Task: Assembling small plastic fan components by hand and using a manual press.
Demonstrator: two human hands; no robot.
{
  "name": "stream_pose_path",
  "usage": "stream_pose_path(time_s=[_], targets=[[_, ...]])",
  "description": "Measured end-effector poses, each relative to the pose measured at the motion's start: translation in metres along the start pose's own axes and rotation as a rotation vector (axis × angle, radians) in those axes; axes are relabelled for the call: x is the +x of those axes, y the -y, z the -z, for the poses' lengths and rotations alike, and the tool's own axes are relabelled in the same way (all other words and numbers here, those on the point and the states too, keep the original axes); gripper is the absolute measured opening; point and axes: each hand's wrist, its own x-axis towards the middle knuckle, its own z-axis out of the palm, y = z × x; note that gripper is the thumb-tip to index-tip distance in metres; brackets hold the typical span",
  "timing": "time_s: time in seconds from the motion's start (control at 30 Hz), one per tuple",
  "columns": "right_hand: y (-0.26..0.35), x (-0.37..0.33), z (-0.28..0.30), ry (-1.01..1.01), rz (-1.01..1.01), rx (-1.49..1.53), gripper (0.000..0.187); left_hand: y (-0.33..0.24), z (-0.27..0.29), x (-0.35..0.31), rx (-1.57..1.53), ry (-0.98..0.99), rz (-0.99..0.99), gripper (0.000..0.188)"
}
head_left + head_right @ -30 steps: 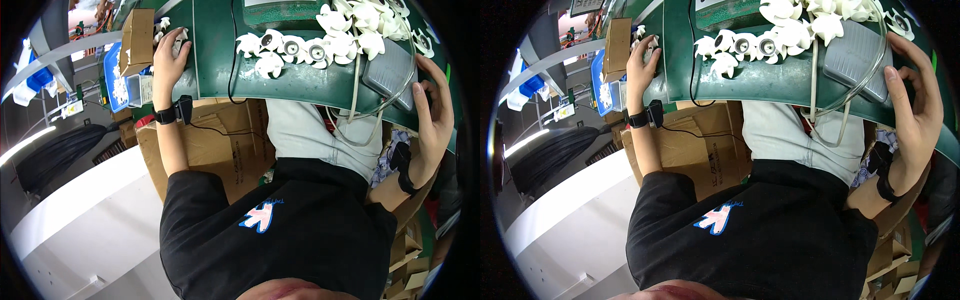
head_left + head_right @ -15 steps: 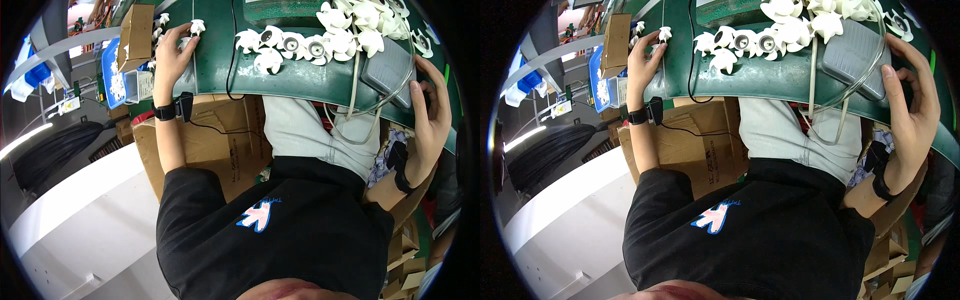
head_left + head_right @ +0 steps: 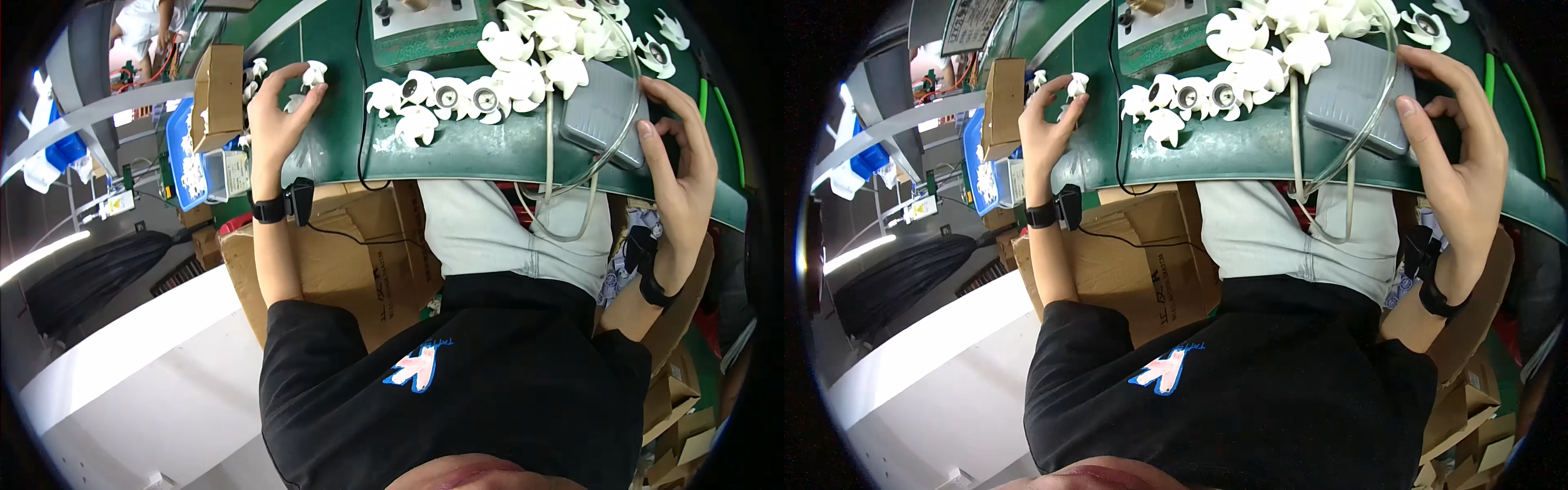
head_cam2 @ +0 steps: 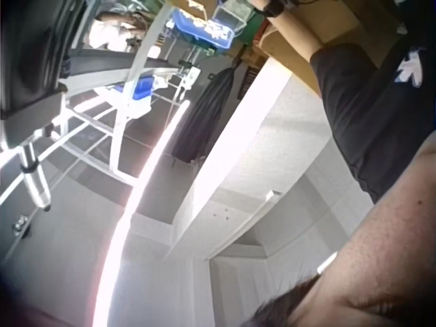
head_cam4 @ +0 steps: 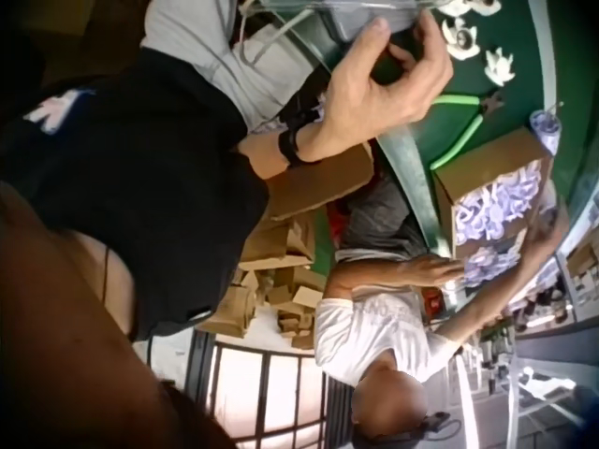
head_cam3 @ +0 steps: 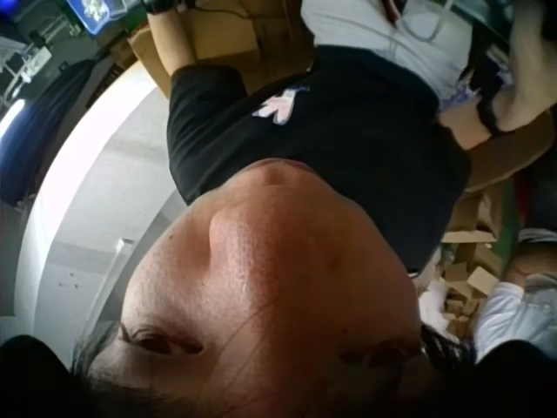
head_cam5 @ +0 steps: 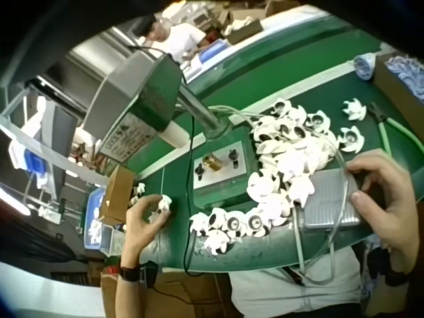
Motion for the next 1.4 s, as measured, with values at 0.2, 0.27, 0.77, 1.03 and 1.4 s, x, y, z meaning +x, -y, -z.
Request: stream_pose_path(time_s=[0.2, 0.27, 0.77, 1.03, 1.4], targets=[[0.006, -0.004, 0.003, -0.021, -0.037, -0.017, 0.034, -0.064, -0.003, 0.047, -0.569, -0.062, -0.012, 0.050], [0.002, -0.004, 0.002, -0.039, 0.006, -0.019, 0.038, -0.079, -0.006, 0.061, -0.551, 0.004, -0.086, 0.052], [0.008, 0.004, 0.001, 0.097, 0.036, -0.026, 0.067, -0.112, -0.024, 0.095, -0.641, 0.235, 0.130, 0.066], [0.012, 0.004, 0.001, 0.154, -0.008, -0.049, 0.072, -0.102, -0.026, 0.084, -0.588, 0.208, -0.031, 0.085], [0.008, 0.002, -0.004, 0.049, 0.098, -0.098, 0.059, -0.111, -0.024, 0.088, -0.703, 0.205, 0.124, 0.062]])
